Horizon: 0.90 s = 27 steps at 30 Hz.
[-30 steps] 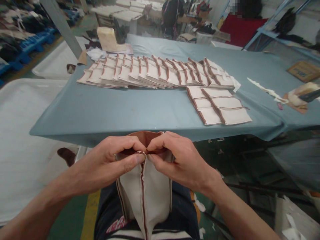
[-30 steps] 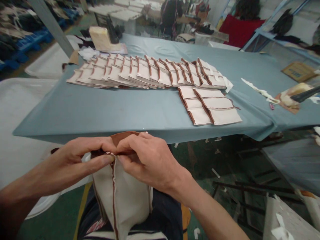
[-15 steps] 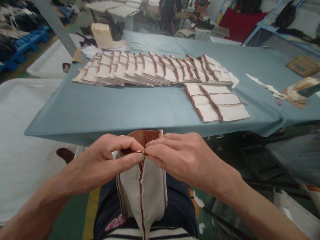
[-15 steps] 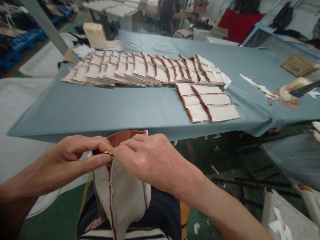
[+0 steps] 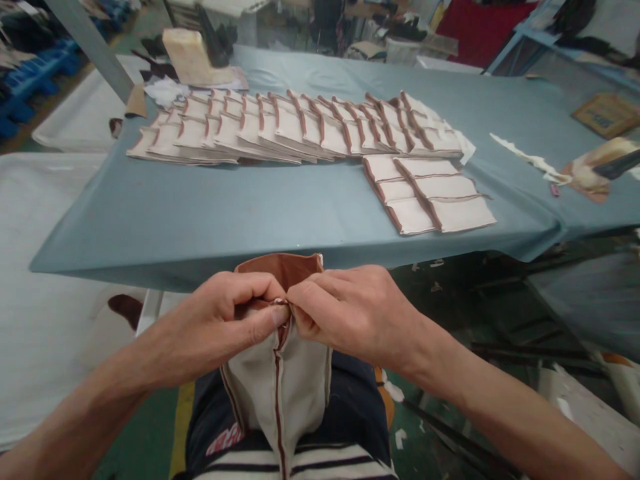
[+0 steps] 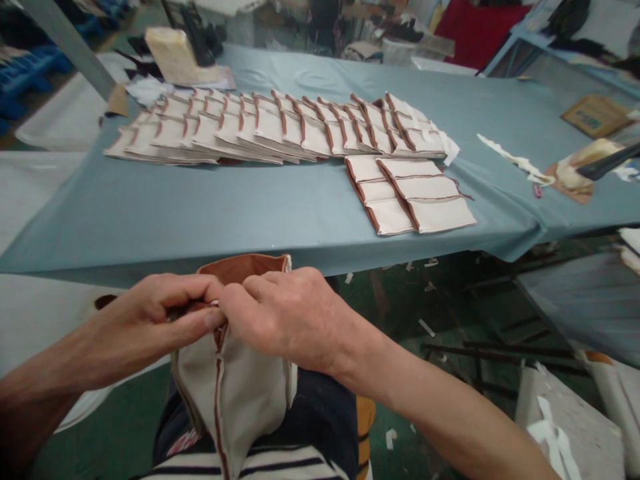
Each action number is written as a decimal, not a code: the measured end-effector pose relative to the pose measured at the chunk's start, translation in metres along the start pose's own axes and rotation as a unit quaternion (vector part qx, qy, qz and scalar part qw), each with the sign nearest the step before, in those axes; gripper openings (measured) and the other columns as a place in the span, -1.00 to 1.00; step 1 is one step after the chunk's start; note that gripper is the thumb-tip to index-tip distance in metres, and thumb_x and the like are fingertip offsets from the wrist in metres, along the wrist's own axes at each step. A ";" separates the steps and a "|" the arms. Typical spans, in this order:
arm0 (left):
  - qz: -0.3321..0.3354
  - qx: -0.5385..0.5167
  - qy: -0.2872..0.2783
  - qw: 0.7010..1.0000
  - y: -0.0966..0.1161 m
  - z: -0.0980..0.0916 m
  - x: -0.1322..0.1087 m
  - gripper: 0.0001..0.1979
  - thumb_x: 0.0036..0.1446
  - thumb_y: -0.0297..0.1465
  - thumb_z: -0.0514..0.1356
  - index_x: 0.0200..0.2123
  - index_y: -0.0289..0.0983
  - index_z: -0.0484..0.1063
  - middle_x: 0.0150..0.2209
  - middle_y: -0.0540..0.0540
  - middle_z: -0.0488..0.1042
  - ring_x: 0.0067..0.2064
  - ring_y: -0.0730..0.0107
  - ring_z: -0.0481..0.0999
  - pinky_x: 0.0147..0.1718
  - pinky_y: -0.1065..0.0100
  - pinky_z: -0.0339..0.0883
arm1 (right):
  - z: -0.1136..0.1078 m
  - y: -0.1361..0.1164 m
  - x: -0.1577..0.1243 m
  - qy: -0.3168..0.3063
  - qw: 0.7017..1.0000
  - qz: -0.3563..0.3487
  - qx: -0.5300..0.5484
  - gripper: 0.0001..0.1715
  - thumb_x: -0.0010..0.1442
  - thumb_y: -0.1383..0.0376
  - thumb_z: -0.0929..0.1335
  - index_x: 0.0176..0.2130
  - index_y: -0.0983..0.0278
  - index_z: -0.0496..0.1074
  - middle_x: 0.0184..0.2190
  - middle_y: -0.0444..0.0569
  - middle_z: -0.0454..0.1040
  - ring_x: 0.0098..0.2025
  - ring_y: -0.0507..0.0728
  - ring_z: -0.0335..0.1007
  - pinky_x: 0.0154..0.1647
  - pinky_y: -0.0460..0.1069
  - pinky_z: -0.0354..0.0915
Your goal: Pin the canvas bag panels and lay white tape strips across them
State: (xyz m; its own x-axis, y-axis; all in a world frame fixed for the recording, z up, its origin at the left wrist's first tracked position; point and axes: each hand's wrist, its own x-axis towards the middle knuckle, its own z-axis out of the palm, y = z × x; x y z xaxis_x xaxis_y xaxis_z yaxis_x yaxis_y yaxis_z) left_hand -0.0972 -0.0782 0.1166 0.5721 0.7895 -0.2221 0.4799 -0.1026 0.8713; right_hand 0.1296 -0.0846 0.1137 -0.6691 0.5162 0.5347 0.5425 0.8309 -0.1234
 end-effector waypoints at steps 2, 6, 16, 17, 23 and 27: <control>0.001 0.008 -0.003 1.000 -0.002 0.005 -0.001 -0.74 0.27 -0.31 0.17 -0.47 -0.25 0.41 -0.52 0.11 0.28 -0.49 0.50 0.23 -0.54 0.48 0.11 | 0.005 0.003 -0.003 0.006 1.000 0.018 0.023 -0.63 0.42 0.49 0.26 -0.41 0.23 0.42 -0.54 -0.18 0.53 -0.53 0.00 0.36 -0.50 -0.02 0.06; 0.012 0.011 0.002 1.000 -0.003 0.009 -0.002 -0.76 0.25 -0.35 0.17 -0.49 -0.23 0.38 -0.55 0.14 0.23 -0.52 0.53 0.20 -0.55 0.49 0.10 | 0.011 0.009 -0.007 0.012 0.984 0.074 0.159 -0.77 0.30 0.45 0.29 -0.36 0.27 0.48 -0.50 -0.15 0.57 -0.49 -0.02 0.41 -0.44 -0.09 0.14; 0.066 0.051 0.039 0.996 -0.007 0.007 -0.011 -0.78 0.27 -0.37 0.21 -0.44 -0.22 0.53 -0.55 0.12 0.43 -0.55 0.54 0.33 -0.58 0.51 0.15 | 0.005 0.010 0.002 -0.137 0.860 0.259 0.419 -0.90 0.19 0.39 0.35 -0.37 0.26 0.46 -0.54 -0.27 0.37 -0.51 -0.06 0.18 -0.45 -0.14 0.09; 0.068 0.051 0.044 0.995 -0.008 0.007 -0.013 -0.79 0.28 -0.37 0.21 -0.42 -0.21 0.55 -0.54 0.11 0.46 -0.54 0.53 0.35 -0.57 0.51 0.16 | 0.004 0.010 0.002 -0.141 0.855 0.262 0.425 -0.89 0.20 0.39 0.34 -0.37 0.26 0.46 -0.54 -0.27 0.36 -0.51 -0.05 0.18 -0.45 -0.14 0.09; 0.066 0.049 0.044 0.996 -0.013 0.005 -0.016 -0.75 0.32 -0.30 0.22 -0.42 -0.21 0.53 -0.55 0.10 0.43 -0.53 0.50 0.34 -0.56 0.49 0.16 | -0.004 0.006 0.001 -0.130 0.883 0.214 0.397 -0.88 0.25 0.40 0.34 -0.32 0.26 0.48 -0.52 -0.25 0.42 -0.49 -0.04 0.26 -0.44 -0.14 0.12; 0.077 0.043 0.046 0.995 -0.011 0.006 -0.015 -0.73 0.32 -0.33 0.21 -0.47 -0.22 0.45 -0.57 0.14 0.34 -0.55 0.54 0.28 -0.58 0.50 0.12 | -0.006 0.003 -0.002 -0.090 0.906 0.170 0.377 -0.97 0.20 0.37 0.39 -0.29 0.25 0.47 -0.46 -0.23 0.53 -0.48 -0.05 0.36 -0.39 -0.15 0.23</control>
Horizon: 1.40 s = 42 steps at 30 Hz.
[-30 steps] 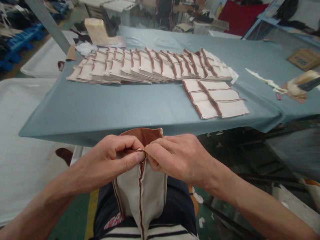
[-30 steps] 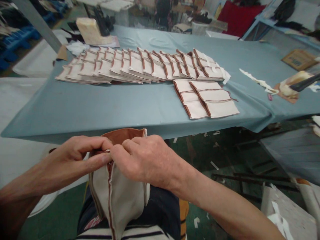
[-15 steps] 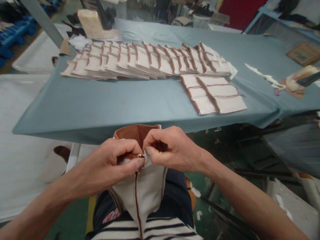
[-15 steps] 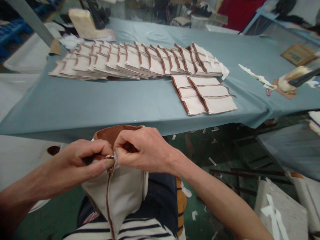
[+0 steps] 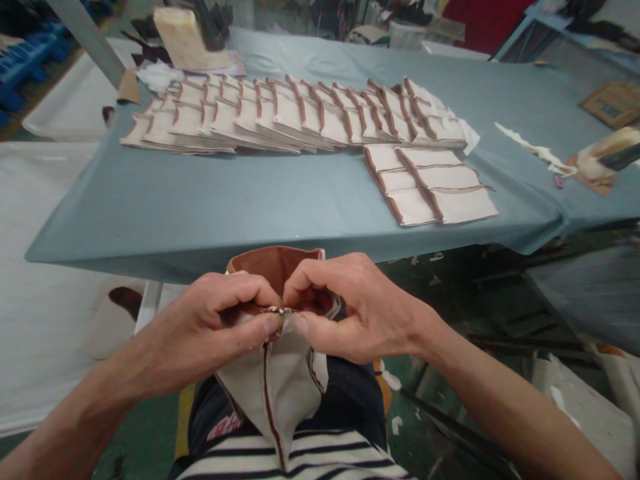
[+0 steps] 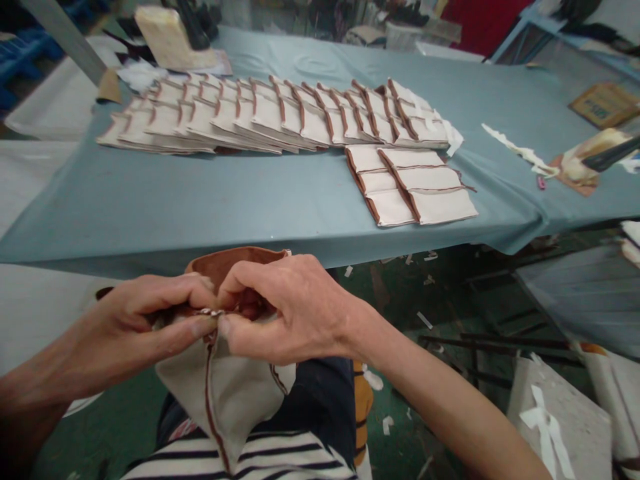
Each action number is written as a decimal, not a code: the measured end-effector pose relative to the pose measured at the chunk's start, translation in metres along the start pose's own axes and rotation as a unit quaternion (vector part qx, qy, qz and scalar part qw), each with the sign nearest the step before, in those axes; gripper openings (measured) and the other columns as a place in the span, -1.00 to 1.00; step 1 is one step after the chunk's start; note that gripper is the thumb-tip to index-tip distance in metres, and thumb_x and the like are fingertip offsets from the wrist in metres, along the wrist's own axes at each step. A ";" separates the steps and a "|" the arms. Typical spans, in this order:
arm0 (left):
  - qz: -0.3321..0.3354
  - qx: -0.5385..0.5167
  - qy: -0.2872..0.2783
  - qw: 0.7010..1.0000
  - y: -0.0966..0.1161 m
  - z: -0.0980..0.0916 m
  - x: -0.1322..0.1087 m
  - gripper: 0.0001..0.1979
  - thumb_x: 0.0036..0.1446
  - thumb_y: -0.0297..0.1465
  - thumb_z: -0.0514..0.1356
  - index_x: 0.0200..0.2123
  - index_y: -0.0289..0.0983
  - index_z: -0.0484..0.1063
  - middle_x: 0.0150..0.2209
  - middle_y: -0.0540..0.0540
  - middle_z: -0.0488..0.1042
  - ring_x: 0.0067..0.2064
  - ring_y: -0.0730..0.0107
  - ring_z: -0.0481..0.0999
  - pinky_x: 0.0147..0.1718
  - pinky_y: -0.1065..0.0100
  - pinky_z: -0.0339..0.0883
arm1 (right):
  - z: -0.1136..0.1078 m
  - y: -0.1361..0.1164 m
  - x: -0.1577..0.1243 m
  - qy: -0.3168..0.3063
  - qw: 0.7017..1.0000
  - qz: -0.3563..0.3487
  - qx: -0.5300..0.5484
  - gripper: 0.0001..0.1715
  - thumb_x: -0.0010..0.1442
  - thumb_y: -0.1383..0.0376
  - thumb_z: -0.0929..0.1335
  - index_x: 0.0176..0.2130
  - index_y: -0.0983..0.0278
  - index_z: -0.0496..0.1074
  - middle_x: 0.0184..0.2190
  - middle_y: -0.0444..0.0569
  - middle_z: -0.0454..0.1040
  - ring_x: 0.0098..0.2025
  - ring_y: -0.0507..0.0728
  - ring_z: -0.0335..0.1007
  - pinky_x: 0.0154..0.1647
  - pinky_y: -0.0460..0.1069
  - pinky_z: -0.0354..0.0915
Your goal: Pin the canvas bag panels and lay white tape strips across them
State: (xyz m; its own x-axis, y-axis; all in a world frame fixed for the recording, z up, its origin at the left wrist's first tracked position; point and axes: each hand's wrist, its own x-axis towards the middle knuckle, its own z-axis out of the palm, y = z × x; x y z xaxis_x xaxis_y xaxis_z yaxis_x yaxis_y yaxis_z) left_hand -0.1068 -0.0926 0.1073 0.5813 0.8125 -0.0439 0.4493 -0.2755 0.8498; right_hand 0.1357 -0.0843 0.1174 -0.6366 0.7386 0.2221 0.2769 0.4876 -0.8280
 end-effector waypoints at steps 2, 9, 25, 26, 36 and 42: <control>0.005 -0.003 -0.001 1.000 0.001 0.001 0.002 -0.73 0.31 -0.36 0.21 -0.48 -0.22 0.43 -0.57 0.15 0.32 -0.55 0.56 0.25 -0.59 0.52 0.11 | 0.001 0.000 -0.001 0.020 0.999 -0.026 -0.034 -0.96 0.21 0.37 0.40 -0.26 0.25 0.49 -0.45 -0.22 0.58 -0.49 -0.05 0.40 -0.39 -0.15 0.24; -0.018 -0.013 -0.028 0.999 0.000 0.000 0.001 -0.74 0.35 -0.31 0.17 -0.36 -0.24 0.58 -0.53 0.09 0.39 -0.49 0.48 0.32 -0.51 0.46 0.17 | 0.001 -0.001 -0.003 0.052 0.940 -0.142 -0.306 -0.77 0.42 0.36 0.29 -0.20 0.21 0.55 -0.49 -0.17 0.64 -0.51 0.03 0.47 -0.49 -0.03 0.07; -0.026 -0.036 -0.073 0.996 0.009 -0.005 0.009 -0.73 0.26 -0.33 0.13 -0.51 -0.19 0.25 -0.56 0.14 0.19 -0.52 0.51 0.17 -0.55 0.44 0.06 | 0.006 -0.001 0.000 0.053 0.970 -0.095 -0.219 -0.78 0.31 0.39 0.32 -0.32 0.27 0.55 -0.49 -0.13 0.62 -0.48 0.02 0.45 -0.42 -0.07 0.19; -0.020 -0.023 -0.062 0.998 0.010 -0.003 0.009 -0.73 0.24 -0.35 0.12 -0.52 -0.19 0.21 -0.57 0.15 0.16 -0.52 0.52 0.14 -0.55 0.44 0.04 | 0.008 -0.001 0.000 0.060 0.977 -0.073 -0.193 -0.82 0.26 0.40 0.34 -0.33 0.27 0.54 -0.49 -0.14 0.60 -0.49 0.01 0.43 -0.42 -0.08 0.19; -0.028 -0.023 -0.056 0.998 0.003 0.004 0.006 -0.75 0.30 -0.36 0.15 -0.47 -0.23 0.36 -0.55 0.15 0.22 -0.51 0.53 0.18 -0.53 0.47 0.06 | 0.009 -0.002 0.007 -0.013 0.984 0.175 0.002 -0.88 0.15 0.44 0.41 -0.42 0.27 0.48 -0.54 -0.28 0.45 -0.52 -0.07 0.27 -0.41 -0.13 0.12; -0.034 -0.063 -0.090 0.993 0.001 -0.013 0.001 -0.67 0.42 -0.20 0.18 -0.33 -0.26 0.58 -0.44 0.06 0.52 -0.43 0.47 0.39 -0.46 0.51 0.25 | 0.001 -0.007 0.010 -0.017 0.991 0.134 -0.007 -0.86 0.26 0.38 0.41 -0.38 0.28 0.51 -0.52 -0.26 0.46 -0.50 -0.07 0.29 -0.38 -0.13 0.13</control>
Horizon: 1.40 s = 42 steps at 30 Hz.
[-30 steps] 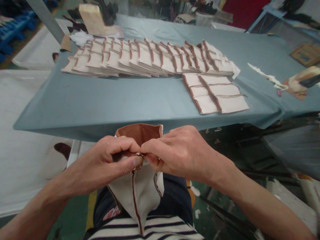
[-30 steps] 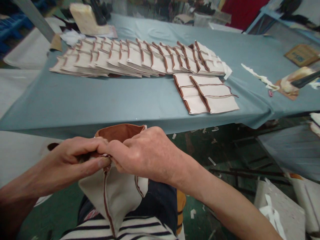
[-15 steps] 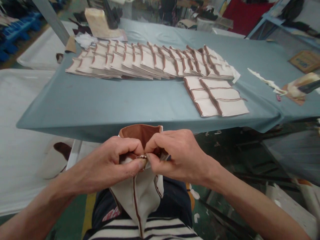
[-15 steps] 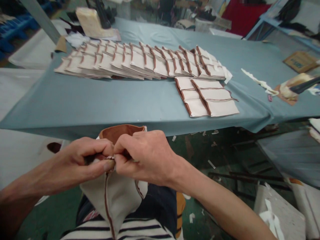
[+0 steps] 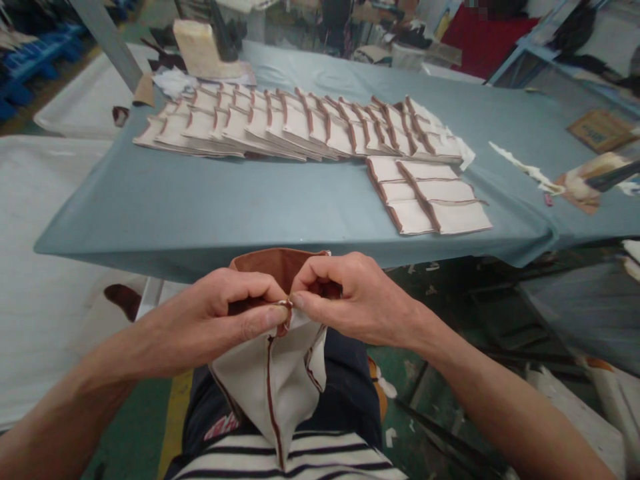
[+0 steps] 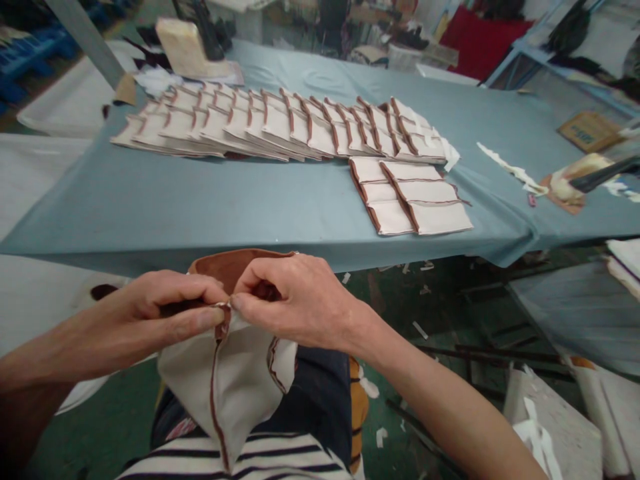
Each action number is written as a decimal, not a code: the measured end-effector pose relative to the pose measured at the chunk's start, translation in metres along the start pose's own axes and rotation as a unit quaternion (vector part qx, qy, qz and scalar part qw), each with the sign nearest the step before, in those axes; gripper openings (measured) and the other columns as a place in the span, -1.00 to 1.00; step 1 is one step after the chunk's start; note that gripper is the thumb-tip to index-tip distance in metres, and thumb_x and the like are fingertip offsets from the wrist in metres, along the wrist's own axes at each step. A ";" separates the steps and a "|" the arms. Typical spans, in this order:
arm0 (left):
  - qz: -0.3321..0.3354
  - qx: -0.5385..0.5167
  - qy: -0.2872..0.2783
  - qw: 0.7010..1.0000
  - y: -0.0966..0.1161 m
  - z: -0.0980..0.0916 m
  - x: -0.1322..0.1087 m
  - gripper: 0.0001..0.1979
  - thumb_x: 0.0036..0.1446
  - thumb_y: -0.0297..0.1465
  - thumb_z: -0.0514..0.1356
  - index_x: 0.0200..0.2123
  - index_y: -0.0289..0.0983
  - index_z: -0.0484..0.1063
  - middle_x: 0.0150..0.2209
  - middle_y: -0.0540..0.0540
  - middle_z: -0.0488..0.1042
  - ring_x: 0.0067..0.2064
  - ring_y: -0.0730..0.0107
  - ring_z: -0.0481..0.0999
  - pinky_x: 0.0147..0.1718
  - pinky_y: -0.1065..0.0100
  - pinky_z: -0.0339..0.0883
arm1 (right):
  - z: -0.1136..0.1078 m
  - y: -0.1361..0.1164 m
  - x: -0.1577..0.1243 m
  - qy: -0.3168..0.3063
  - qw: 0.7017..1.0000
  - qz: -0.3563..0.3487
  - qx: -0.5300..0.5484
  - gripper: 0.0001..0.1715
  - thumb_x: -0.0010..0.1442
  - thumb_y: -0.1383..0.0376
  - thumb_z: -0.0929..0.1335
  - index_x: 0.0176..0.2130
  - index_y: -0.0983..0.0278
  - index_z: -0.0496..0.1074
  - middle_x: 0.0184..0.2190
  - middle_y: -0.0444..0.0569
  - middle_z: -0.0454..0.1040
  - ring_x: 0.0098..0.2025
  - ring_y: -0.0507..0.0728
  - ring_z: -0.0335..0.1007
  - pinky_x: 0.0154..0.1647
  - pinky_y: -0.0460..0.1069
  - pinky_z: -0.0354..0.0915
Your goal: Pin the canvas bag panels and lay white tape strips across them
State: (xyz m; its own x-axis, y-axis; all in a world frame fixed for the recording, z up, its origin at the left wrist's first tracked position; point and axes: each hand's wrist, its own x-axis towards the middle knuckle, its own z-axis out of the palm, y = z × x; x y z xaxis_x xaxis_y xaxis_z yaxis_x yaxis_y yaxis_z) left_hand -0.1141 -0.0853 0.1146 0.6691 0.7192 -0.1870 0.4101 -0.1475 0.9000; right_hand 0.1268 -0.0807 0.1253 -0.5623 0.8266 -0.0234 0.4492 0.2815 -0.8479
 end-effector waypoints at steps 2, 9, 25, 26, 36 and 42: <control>0.004 0.001 0.002 1.000 -0.001 -0.001 -0.003 -0.67 0.42 -0.22 0.18 -0.32 -0.25 0.60 -0.44 0.05 0.55 -0.43 0.47 0.41 -0.48 0.52 0.24 | -0.001 -0.002 -0.001 -0.003 1.000 -0.015 -0.007 -0.84 0.29 0.36 0.41 -0.37 0.28 0.51 -0.53 -0.27 0.44 -0.50 -0.06 0.27 -0.38 -0.12 0.11; 0.014 0.003 0.051 0.999 0.009 0.000 0.001 -0.75 0.24 -0.39 0.20 -0.46 -0.23 0.62 -0.55 0.11 0.55 -0.52 0.55 0.43 -0.52 0.57 0.24 | -0.003 -0.009 0.004 -0.023 0.999 -0.031 -0.030 -0.84 0.28 0.40 0.39 -0.38 0.29 0.46 -0.53 -0.28 0.39 -0.49 -0.06 0.23 -0.38 -0.09 0.05; 0.101 0.273 0.154 0.944 0.018 0.001 0.004 -0.83 0.17 -0.43 0.11 -0.48 -0.23 0.39 -0.60 0.16 0.30 -0.58 0.58 0.21 -0.55 0.46 0.01 | -0.012 -0.021 0.007 -0.049 0.994 -0.007 -0.102 -0.68 0.49 0.32 0.25 -0.33 0.27 0.42 -0.44 -0.18 0.42 -0.40 0.02 0.25 -0.30 -0.03 0.07; 0.116 0.280 0.164 0.939 0.019 0.002 0.006 -0.83 0.16 -0.45 0.10 -0.50 -0.23 0.34 -0.60 0.16 0.26 -0.58 0.59 0.19 -0.55 0.46 0.01 | -0.012 -0.021 0.007 -0.042 0.991 -0.013 -0.123 -0.66 0.51 0.31 0.22 -0.31 0.26 0.43 -0.41 -0.14 0.46 -0.36 0.05 0.29 -0.26 -0.02 0.11; 0.194 0.240 0.265 0.914 0.018 0.003 0.006 -0.83 0.27 -0.50 0.14 -0.36 -0.25 0.49 -0.46 0.12 0.51 -0.52 0.59 0.42 -0.49 0.52 0.23 | -0.005 -0.012 0.017 0.057 0.973 -0.159 -0.157 -0.91 0.20 0.27 0.27 -0.33 0.21 0.36 -0.48 -0.13 0.44 -0.45 0.08 0.22 -0.29 0.00 0.14; 0.176 0.225 0.228 0.931 0.011 -0.002 0.003 -0.87 0.30 -0.52 0.21 -0.22 -0.18 0.51 -0.40 0.15 0.57 -0.48 0.58 0.51 -0.45 0.55 0.30 | -0.001 -0.010 0.017 0.076 0.979 -0.157 -0.102 -0.90 0.11 0.31 0.27 -0.44 0.19 0.23 -0.56 -0.22 0.28 -0.51 0.01 0.13 -0.38 -0.03 0.02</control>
State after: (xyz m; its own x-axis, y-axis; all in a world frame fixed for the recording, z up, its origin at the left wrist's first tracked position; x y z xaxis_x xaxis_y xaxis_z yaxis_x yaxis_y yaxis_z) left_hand -0.1092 -0.0832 0.1248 0.5208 0.7704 0.3678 0.5020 -0.6248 0.5980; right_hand 0.1134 -0.0685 0.1343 -0.5922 0.7420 0.3143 0.4078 0.6123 -0.6773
